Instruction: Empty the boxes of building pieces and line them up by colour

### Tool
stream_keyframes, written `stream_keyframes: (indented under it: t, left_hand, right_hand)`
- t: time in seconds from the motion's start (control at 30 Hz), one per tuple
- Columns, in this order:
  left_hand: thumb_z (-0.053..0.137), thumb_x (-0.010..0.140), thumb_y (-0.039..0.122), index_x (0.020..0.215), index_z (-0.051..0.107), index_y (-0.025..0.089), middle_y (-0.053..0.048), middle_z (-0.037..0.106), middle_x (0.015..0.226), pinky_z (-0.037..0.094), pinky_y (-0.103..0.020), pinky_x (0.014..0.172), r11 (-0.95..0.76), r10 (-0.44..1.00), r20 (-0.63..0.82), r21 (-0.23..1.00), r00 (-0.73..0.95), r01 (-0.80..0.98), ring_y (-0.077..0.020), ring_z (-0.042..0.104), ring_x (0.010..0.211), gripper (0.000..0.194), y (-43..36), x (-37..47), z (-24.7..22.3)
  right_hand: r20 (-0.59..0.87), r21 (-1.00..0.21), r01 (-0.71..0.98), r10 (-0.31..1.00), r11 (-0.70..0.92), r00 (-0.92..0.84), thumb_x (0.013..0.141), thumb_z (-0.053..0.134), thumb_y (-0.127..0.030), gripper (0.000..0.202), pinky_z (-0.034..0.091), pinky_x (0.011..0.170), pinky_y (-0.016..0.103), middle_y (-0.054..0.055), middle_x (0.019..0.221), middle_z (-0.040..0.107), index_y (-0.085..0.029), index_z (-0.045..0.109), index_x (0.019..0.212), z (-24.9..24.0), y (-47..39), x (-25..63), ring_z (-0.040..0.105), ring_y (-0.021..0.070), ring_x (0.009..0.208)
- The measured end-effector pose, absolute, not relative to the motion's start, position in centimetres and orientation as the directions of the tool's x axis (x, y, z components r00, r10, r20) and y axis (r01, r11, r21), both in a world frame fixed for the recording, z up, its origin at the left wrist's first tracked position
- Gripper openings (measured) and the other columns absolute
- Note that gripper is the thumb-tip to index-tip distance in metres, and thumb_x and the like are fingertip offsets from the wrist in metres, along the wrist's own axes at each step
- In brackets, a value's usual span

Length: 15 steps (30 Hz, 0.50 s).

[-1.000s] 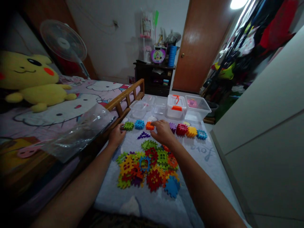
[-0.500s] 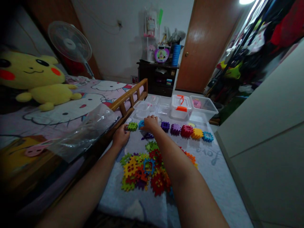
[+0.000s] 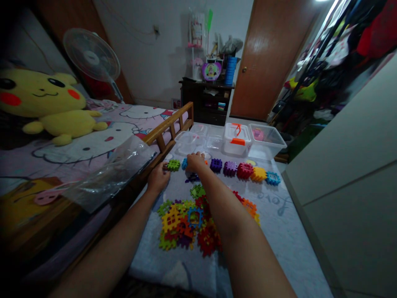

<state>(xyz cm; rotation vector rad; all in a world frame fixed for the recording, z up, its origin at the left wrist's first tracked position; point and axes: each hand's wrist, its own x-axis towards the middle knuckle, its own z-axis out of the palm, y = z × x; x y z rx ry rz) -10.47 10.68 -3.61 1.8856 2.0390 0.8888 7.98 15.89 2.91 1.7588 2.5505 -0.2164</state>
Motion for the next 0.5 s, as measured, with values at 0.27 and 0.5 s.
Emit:
stream_keyframes:
  t: [0.27, 0.5]
  left_hand:
    - [0.058, 0.082, 0.015, 0.125, 0.060, 0.016, -0.009, 0.074, 0.112, 0.050, -0.032, 0.094, -0.002, 0.962, 0.224, 0.575, -0.155, 0.818, -0.0241, 0.068, 0.107, 0.043, 10.5, -10.4, -3.4]
    - [0.057, 0.082, 0.018, 0.125, 0.061, 0.017, -0.009, 0.074, 0.111, 0.050, -0.032, 0.094, -0.003, 0.965, 0.219, 0.563, -0.145, 0.827, -0.0250, 0.068, 0.107, 0.043, 10.7, -10.6, -3.4]
  right_hand:
    - [-0.085, -0.100, 0.933, 0.932, 0.344, -0.353, 0.070, 0.075, -0.035, 0.055, 0.037, 0.101, 0.050, 0.019, 0.129, 0.063, -0.015, 0.064, 0.120, 4.1, 15.3, 7.6, 0.051, 0.0365, 0.122]
    - [0.005, -0.181, 0.909, 0.925, 0.375, -0.381, 0.071, 0.075, -0.040, 0.059, 0.041, 0.098, 0.046, 0.015, 0.124, 0.065, -0.017, 0.060, 0.124, 8.8, 12.0, 13.6, 0.054, 0.0342, 0.116]
